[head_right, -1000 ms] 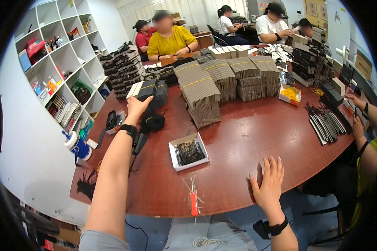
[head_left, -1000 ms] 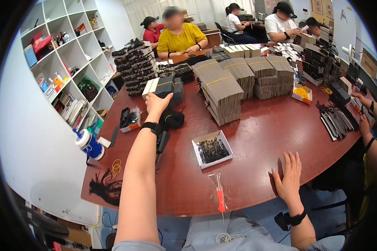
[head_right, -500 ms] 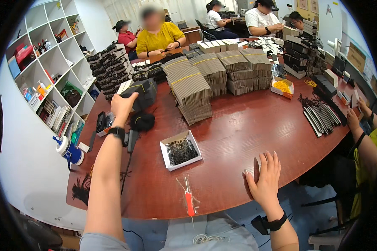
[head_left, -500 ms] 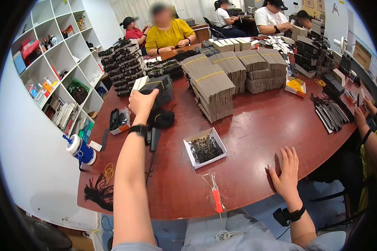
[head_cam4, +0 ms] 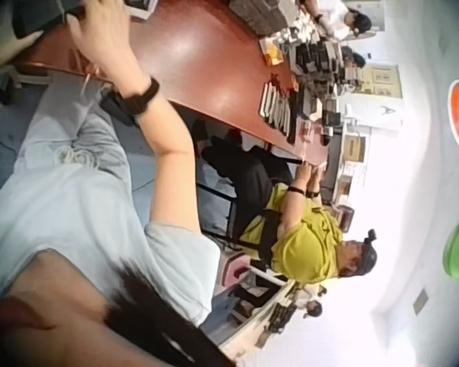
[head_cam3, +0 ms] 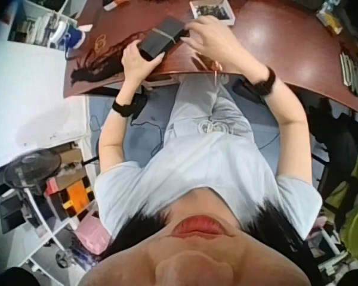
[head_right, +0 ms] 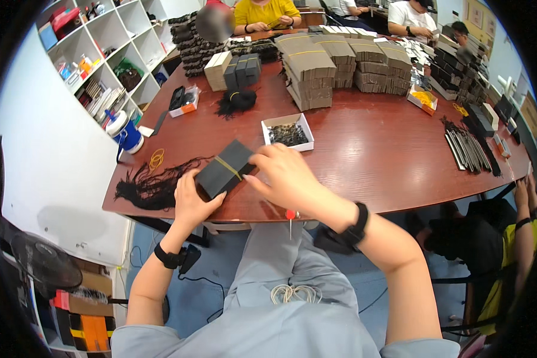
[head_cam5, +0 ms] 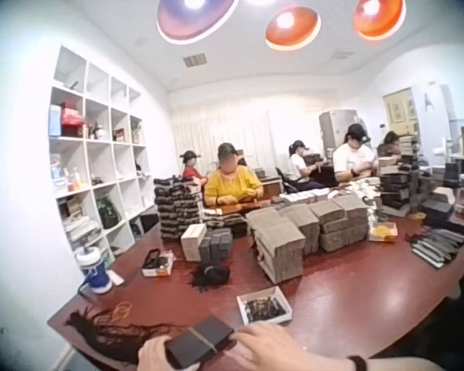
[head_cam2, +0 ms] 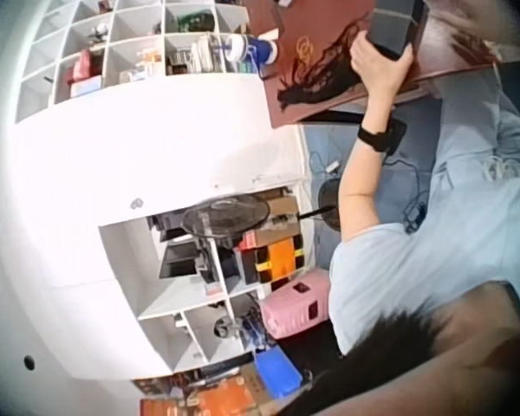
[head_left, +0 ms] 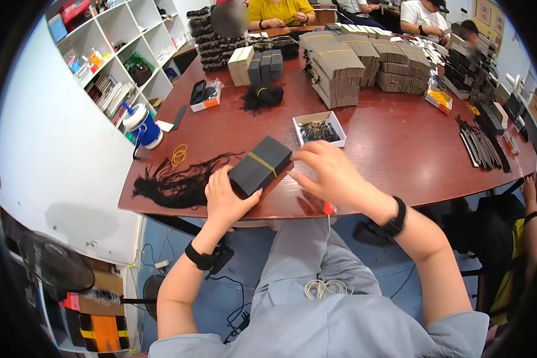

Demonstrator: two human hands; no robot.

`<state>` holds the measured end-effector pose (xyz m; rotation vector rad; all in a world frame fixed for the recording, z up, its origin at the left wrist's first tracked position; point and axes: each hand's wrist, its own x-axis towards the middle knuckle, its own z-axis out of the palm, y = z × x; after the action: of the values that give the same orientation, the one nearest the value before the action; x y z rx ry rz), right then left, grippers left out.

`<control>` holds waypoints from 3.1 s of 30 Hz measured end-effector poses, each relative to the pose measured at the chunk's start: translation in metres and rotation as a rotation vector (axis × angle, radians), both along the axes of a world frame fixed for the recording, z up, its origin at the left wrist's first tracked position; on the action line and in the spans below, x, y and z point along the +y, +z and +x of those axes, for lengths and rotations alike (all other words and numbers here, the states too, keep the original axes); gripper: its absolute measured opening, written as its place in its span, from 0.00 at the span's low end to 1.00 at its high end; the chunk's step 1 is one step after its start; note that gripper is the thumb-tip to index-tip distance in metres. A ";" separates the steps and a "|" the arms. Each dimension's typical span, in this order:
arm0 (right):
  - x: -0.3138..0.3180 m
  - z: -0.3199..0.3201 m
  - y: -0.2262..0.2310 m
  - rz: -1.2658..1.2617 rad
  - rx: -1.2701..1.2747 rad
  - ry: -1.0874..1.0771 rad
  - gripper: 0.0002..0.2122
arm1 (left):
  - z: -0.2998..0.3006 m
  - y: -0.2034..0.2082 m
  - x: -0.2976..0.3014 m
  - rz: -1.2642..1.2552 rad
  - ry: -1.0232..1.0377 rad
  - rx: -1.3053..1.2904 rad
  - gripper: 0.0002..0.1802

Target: Assembling and bundling identification tags by attaching elastic strings.

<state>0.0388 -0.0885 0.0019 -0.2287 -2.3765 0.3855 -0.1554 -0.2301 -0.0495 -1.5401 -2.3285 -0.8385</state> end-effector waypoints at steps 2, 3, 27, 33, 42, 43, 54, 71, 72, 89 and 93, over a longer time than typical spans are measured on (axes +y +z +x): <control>0.005 -0.040 -0.010 -0.010 -0.129 -0.015 0.13 | 0.009 0.009 0.009 0.114 0.008 0.126 0.44; 0.006 -0.055 -0.012 -0.006 -0.136 -0.015 0.13 | 0.012 0.013 0.017 0.072 0.006 0.112 0.46; 0.020 -0.119 -0.012 -0.139 -0.547 -0.210 0.15 | 0.019 -0.006 0.039 0.080 0.004 -0.094 0.53; 0.019 -0.108 -0.021 0.481 -0.484 -0.312 0.09 | 0.022 0.002 0.039 0.029 0.022 -0.174 0.51; 0.031 -0.112 -0.036 0.377 -0.457 -0.465 0.08 | 0.023 0.004 0.032 -0.077 0.018 -0.095 0.48; 0.033 -0.113 -0.035 0.379 -0.454 -0.463 0.08 | 0.022 0.003 0.032 -0.076 0.020 -0.093 0.48; 0.028 -0.112 -0.027 0.153 -0.395 -0.405 0.04 | 0.015 -0.002 0.019 -0.094 -0.023 -0.044 0.41; 0.057 -0.083 -0.020 -0.090 -0.534 -0.441 0.07 | 0.007 -0.005 0.012 0.018 0.093 -0.038 0.40; 0.052 -0.081 -0.017 -0.090 -0.539 -0.438 0.07 | 0.009 -0.006 0.010 -0.008 0.106 -0.015 0.40; 0.128 -0.025 0.024 -0.258 -0.120 -0.556 0.08 | -0.005 0.008 0.032 -0.164 -0.301 -0.101 0.48; 0.137 0.017 0.018 -0.281 -0.167 -0.596 0.08 | -0.023 0.012 0.040 -0.188 -0.356 -0.112 0.47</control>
<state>0.0555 0.0480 0.0197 -1.1027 -2.2659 0.4181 -0.1786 -0.1901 -0.0378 -2.0810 -2.3002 -0.8172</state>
